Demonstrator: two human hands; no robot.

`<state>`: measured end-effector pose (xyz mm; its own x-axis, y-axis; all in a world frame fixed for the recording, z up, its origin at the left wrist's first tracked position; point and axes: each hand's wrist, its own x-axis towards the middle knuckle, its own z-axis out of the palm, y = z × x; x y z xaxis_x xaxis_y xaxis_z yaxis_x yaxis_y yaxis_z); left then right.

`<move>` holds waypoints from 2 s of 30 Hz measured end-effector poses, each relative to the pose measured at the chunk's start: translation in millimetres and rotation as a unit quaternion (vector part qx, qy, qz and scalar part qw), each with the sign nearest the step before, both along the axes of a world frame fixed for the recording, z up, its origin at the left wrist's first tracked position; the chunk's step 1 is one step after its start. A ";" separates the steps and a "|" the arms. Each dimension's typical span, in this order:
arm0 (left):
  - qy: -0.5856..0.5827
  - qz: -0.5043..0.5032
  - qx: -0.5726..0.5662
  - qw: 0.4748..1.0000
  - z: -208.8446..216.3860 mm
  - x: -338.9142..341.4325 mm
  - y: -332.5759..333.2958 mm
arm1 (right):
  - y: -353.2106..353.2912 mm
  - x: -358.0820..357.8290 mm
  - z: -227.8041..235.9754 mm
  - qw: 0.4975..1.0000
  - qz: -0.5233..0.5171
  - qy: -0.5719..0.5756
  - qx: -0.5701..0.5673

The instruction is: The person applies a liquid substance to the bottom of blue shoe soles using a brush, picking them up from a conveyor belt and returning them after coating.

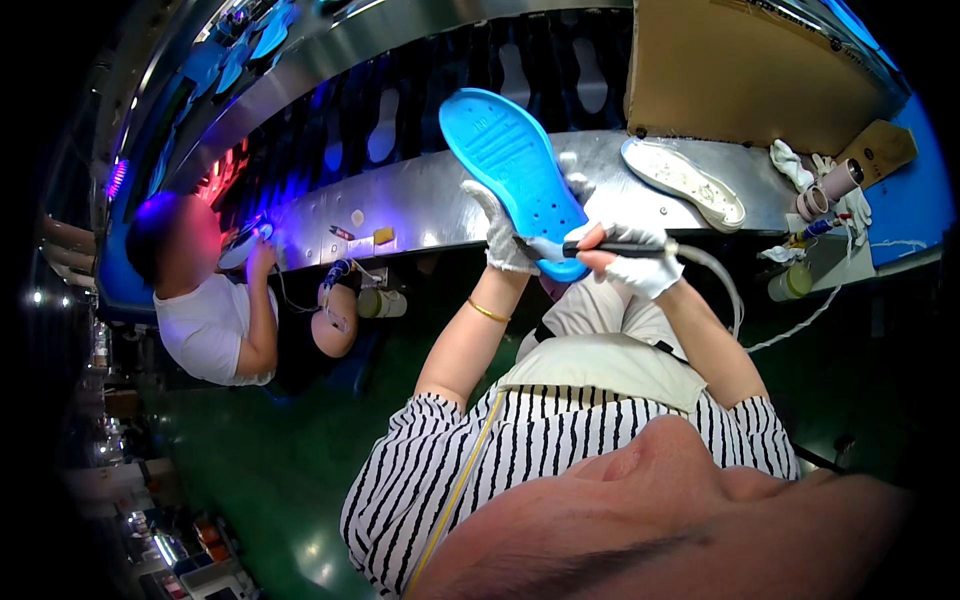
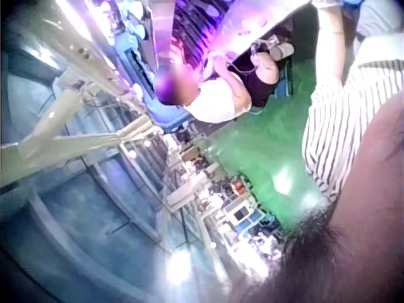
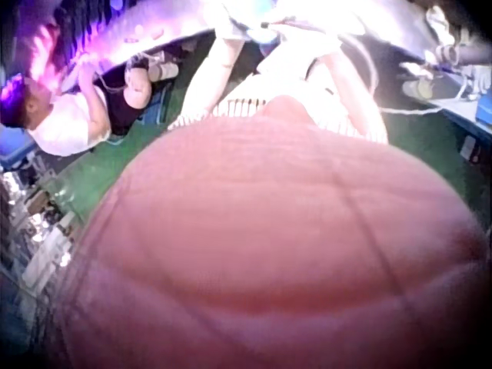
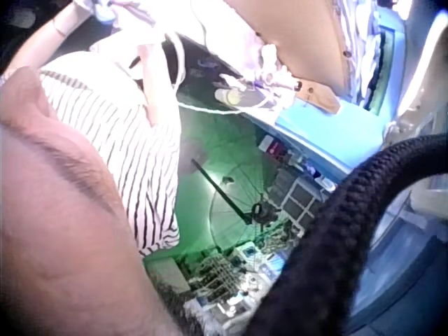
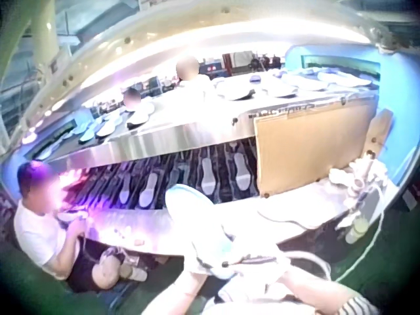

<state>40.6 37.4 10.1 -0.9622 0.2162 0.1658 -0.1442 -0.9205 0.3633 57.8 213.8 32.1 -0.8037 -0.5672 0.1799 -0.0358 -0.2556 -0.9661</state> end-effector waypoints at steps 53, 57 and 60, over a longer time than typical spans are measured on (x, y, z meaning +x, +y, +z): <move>-0.090 -0.059 -0.559 0.822 42.6 -50.4 -27.7 | 6.1 -45.1 -2.2 0.987 -0.022 0.118 0.105; -0.092 -0.053 -0.494 0.863 39.7 -53.3 -41.6 | 12.3 -42.5 2.2 0.970 0.002 0.140 0.201; 0.011 0.036 -0.413 0.910 44.7 -56.5 -50.6 | 19.0 -47.4 2.0 0.984 -0.019 0.117 0.131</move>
<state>-15.9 -13.2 54.8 -0.9770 0.2130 -0.0057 -0.0795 -0.3397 0.9372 10.3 232.8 34.1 -0.7795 -0.5887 0.2140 -0.2702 0.0078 -0.9628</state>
